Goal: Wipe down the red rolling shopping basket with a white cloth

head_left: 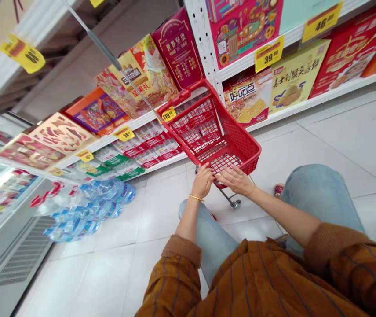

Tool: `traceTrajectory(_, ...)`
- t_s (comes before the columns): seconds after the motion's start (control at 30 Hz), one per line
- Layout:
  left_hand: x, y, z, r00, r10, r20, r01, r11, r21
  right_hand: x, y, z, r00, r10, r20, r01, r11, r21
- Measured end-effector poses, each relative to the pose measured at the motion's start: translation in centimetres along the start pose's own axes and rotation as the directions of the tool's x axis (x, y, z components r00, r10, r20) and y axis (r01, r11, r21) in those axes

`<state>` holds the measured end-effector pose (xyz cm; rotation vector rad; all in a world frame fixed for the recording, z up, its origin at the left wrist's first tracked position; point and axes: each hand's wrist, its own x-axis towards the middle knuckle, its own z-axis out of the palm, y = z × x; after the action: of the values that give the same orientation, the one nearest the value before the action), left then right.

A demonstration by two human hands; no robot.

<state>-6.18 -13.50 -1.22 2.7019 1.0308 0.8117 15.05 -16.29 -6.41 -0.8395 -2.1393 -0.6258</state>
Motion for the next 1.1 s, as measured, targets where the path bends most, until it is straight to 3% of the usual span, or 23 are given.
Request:
traceTrajectory(0.23,0.1,0.6,0.2,0.999,-0.042,-0.024,0.043,0.999,0.003,-2.1,3.3,-1.4,0.988,0.134,0.071,-0.136,0.99,0.025)
traceTrajectory(0.4,0.2,1.0,0.9,0.994,-0.078,-0.082,0.078,0.997,-0.013,-1.0,1.7,-1.6,0.975,0.217,0.049,-0.22,0.974,0.048)
traceTrajectory(0.5,0.2,1.2,1.3,0.991,-0.074,-0.116,0.072,0.997,-0.022,0.8,-0.8,-1.2,0.981,0.171,0.094,-0.179,0.98,0.086)
traceTrajectory(0.63,0.0,1.0,1.4,0.988,-0.078,-0.13,0.076,0.997,-0.015,2.3,-2.7,-0.7,0.983,0.178,0.049,-0.18,0.982,0.047)
traceTrajectory(0.83,-0.2,0.8,1.0,0.99,-0.081,-0.119,0.082,0.997,0.006,2.1,-1.4,-0.9,0.991,0.093,0.099,-0.1,0.993,0.067)
traceTrajectory(0.97,-0.1,1.1,0.9,0.989,-0.091,-0.12,0.094,0.995,0.016,1.4,-0.3,-1.3,0.994,0.087,0.07,-0.093,0.992,0.089)
traceTrajectory(1.1,-0.1,1.1,0.8,0.987,-0.089,-0.131,0.092,0.995,0.024,0.3,1.3,-1.8,0.996,0.08,0.04,-0.08,0.997,0.004)
